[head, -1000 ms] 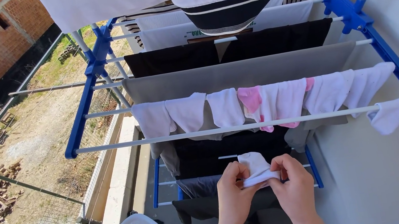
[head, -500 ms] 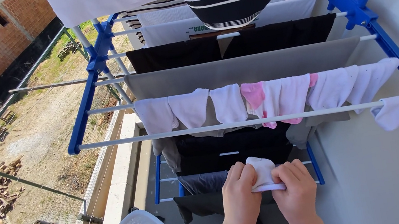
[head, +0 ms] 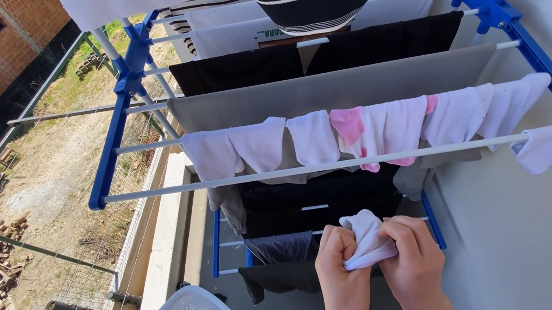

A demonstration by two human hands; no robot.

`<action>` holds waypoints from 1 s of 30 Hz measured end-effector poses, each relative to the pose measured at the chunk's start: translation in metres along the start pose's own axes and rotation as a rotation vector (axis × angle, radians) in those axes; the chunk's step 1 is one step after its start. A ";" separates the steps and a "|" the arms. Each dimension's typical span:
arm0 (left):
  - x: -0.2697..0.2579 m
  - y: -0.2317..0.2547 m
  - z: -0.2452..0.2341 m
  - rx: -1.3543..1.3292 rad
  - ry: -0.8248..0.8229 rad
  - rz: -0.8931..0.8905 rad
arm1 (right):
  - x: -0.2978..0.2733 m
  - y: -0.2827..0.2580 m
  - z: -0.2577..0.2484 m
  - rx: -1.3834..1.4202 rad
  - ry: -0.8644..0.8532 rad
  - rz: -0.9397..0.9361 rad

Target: The person repeatedly picks socks from a white laundry basket and hangs them one by one on a blue and white drying rack on a balcony. The socks are mostly white and pink, and the person spreads them along the rack bars to dry.

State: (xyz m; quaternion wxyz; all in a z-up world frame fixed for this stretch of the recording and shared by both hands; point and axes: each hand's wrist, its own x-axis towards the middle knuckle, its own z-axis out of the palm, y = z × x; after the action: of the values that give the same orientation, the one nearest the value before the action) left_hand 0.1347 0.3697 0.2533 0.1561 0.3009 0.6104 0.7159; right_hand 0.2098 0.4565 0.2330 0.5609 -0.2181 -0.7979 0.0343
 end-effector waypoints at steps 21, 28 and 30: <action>0.013 0.016 -0.012 0.298 0.052 0.214 | 0.012 -0.029 -0.020 0.184 -0.104 0.099; 0.009 0.043 -0.009 0.012 0.016 0.188 | 0.025 -0.038 -0.018 0.117 -0.074 0.083; 0.009 0.047 -0.008 -0.028 0.042 0.180 | 0.032 -0.041 -0.019 0.139 -0.039 0.066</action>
State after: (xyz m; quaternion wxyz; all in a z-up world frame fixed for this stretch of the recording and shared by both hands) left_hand 0.1297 0.3589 0.3008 0.0825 0.3373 0.5739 0.7417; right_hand 0.2057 0.4284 0.2807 0.5577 -0.2039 -0.7967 0.1123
